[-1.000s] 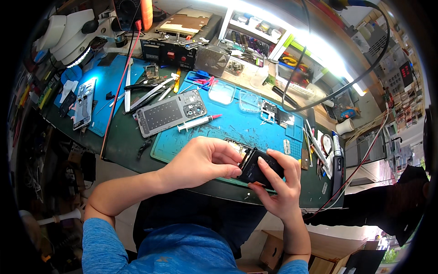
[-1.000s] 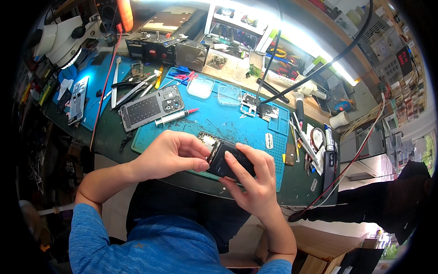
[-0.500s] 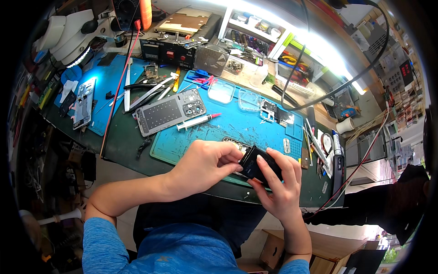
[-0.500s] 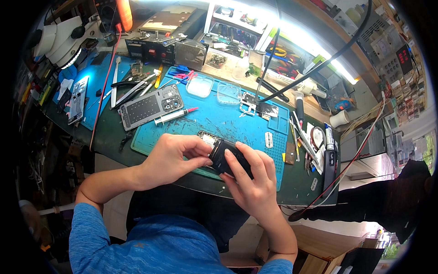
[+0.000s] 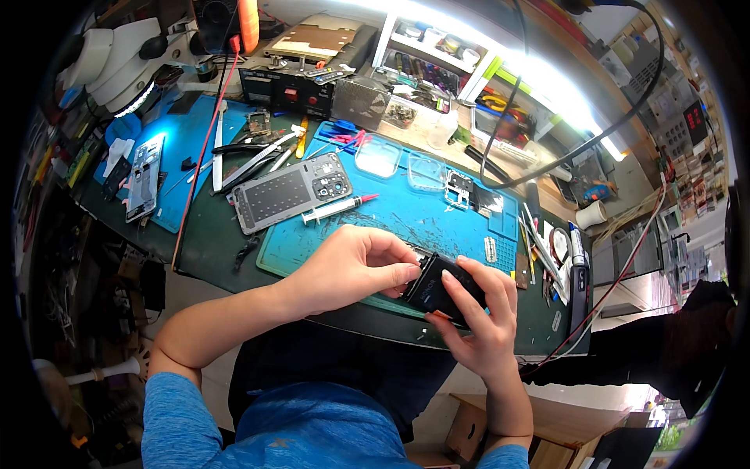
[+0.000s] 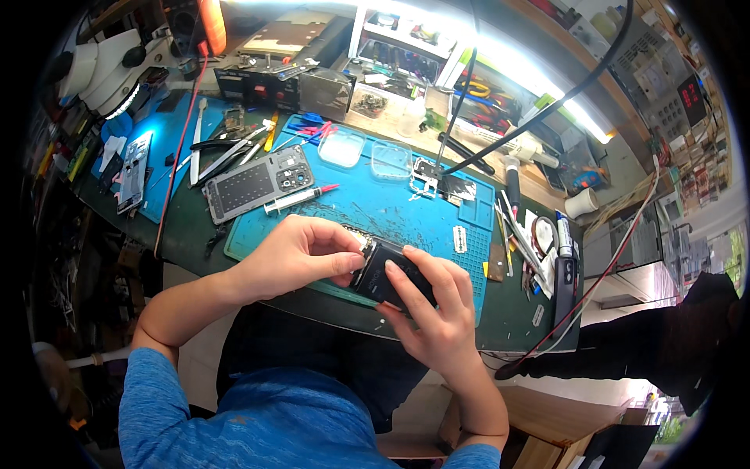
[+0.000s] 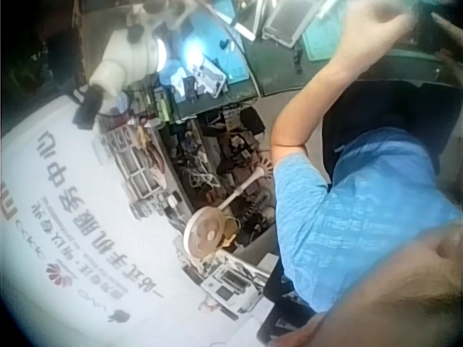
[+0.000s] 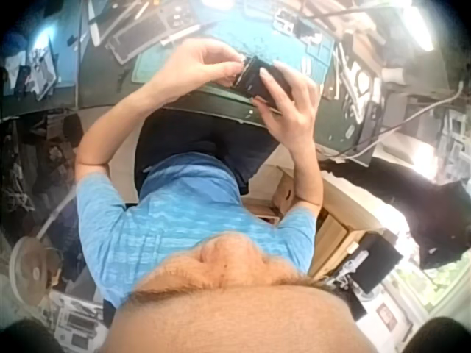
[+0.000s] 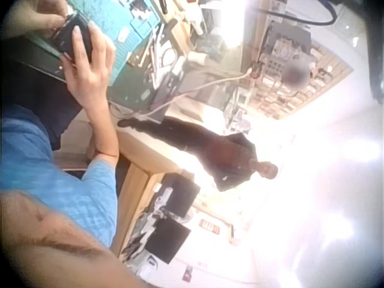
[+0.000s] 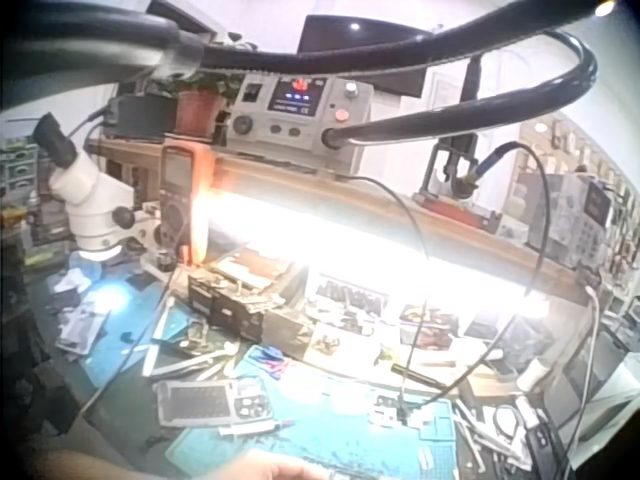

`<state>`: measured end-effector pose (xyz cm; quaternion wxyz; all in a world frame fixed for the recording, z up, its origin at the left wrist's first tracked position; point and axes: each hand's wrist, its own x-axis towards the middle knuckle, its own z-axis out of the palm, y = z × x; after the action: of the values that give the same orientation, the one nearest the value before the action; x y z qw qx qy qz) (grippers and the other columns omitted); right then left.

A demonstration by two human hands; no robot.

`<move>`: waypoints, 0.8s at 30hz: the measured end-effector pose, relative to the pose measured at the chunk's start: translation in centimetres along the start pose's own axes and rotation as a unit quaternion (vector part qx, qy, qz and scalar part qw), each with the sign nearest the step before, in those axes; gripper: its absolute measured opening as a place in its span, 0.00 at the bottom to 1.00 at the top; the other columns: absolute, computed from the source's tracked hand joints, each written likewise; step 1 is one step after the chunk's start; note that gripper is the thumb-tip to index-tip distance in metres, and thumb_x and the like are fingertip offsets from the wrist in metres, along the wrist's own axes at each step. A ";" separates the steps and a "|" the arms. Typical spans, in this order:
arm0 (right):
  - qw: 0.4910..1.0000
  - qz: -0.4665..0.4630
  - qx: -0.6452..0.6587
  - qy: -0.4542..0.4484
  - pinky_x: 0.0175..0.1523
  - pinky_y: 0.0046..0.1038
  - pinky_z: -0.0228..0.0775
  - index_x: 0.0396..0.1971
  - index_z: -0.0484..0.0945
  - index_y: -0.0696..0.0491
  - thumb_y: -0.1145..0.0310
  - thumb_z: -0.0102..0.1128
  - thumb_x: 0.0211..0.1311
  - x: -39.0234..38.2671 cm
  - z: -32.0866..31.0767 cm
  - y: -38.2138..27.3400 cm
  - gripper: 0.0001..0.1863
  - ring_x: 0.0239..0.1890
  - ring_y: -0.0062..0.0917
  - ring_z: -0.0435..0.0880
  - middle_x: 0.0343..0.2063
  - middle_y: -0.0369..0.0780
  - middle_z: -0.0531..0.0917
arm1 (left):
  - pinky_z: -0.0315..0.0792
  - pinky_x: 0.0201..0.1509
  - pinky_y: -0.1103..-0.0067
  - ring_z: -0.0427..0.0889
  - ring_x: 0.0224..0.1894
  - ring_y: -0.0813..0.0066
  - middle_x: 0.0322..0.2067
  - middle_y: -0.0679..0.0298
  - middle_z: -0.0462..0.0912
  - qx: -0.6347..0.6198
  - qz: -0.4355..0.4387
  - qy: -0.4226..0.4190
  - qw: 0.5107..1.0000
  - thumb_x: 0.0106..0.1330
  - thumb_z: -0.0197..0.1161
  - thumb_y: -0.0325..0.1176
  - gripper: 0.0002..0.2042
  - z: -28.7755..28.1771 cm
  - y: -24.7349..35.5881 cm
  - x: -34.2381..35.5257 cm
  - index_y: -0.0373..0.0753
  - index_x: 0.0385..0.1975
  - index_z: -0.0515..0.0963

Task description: The person works on a disassembled smartphone at a cluttered electronics repair bench. They use a multimeter to test the battery, then install the battery into the phone chassis and connect the ribbon cable to the motherboard.

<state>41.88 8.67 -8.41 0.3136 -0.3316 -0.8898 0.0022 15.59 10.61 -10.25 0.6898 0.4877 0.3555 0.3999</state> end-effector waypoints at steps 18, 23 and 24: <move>1.000 -0.007 -0.003 -0.014 0.60 0.42 0.78 0.59 0.88 0.56 0.69 0.83 0.50 0.0 0.4 0.0 0.32 0.57 0.44 0.82 0.63 0.48 0.81 | 0.87 0.47 0.79 0.90 0.41 0.79 0.40 0.60 0.91 0.008 -0.007 0.025 1.000 0.76 0.72 0.29 0.09 0.3 -0.5 0.2 0.28 0.44 0.87; 1.000 -0.003 -0.013 -0.016 0.60 0.42 0.78 0.59 0.88 0.56 0.69 0.83 0.50 0.0 0.6 0.0 0.31 0.56 0.44 0.82 0.63 0.48 0.82 | 0.87 0.50 0.77 0.90 0.42 0.79 0.41 0.61 0.91 0.031 -0.010 0.030 0.999 0.76 0.72 0.29 0.08 0.3 -0.7 0.2 0.29 0.44 0.87; 1.000 -0.002 -0.014 -0.015 0.60 0.42 0.78 0.59 0.88 0.56 0.69 0.83 0.50 0.1 0.6 0.0 0.31 0.56 0.44 0.83 0.62 0.48 0.82 | 0.87 0.51 0.77 0.90 0.43 0.78 0.42 0.61 0.91 0.026 -0.021 0.027 0.999 0.76 0.72 0.30 0.09 0.2 -0.6 0.3 0.29 0.46 0.87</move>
<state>41.53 8.85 -8.88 0.2952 -0.3341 -0.8951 -0.0057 16.04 10.69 -10.79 0.6753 0.4865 0.3944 0.3895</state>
